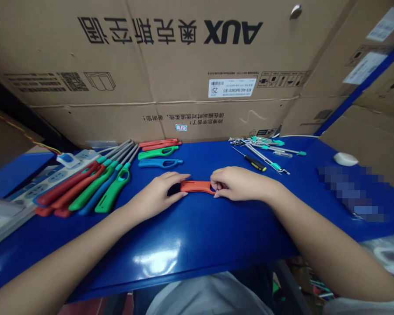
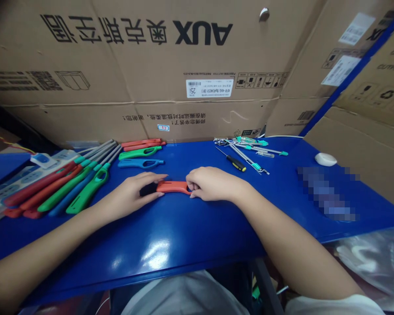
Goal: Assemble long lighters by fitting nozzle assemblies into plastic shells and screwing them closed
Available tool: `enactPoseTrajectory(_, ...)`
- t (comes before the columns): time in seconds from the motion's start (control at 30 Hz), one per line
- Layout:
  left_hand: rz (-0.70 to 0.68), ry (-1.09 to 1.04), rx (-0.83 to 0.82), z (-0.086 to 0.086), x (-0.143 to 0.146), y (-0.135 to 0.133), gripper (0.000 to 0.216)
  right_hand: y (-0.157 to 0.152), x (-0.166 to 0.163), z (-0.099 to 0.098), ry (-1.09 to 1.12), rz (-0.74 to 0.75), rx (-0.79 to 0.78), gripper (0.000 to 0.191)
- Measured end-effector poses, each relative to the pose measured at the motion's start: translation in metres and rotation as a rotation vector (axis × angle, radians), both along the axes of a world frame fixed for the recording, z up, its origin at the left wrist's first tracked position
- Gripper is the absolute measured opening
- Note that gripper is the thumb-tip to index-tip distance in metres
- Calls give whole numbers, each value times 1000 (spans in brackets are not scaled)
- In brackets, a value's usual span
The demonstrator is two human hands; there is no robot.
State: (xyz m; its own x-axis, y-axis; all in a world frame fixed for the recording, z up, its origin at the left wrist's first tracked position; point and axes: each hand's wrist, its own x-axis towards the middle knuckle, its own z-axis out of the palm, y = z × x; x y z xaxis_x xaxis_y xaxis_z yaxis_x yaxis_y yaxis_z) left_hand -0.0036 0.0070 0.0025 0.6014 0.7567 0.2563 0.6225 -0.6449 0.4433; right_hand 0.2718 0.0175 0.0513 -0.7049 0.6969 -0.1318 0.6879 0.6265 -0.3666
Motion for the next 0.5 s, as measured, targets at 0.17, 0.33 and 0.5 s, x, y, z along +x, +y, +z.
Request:
enactPoseTrajectory(0.17,29,-27,-17,0,0,-2,43,5,7,-1,103,41,-55,10)
enactPoseTrajectory(0.33,62,-67,-63,0,-1,-4,48,16,18,4,287,-103,170,13)
enactPoseTrajectory(0.5,76,-54,-67,3,0,-6,46,19,28,9,269,-135,9,19)
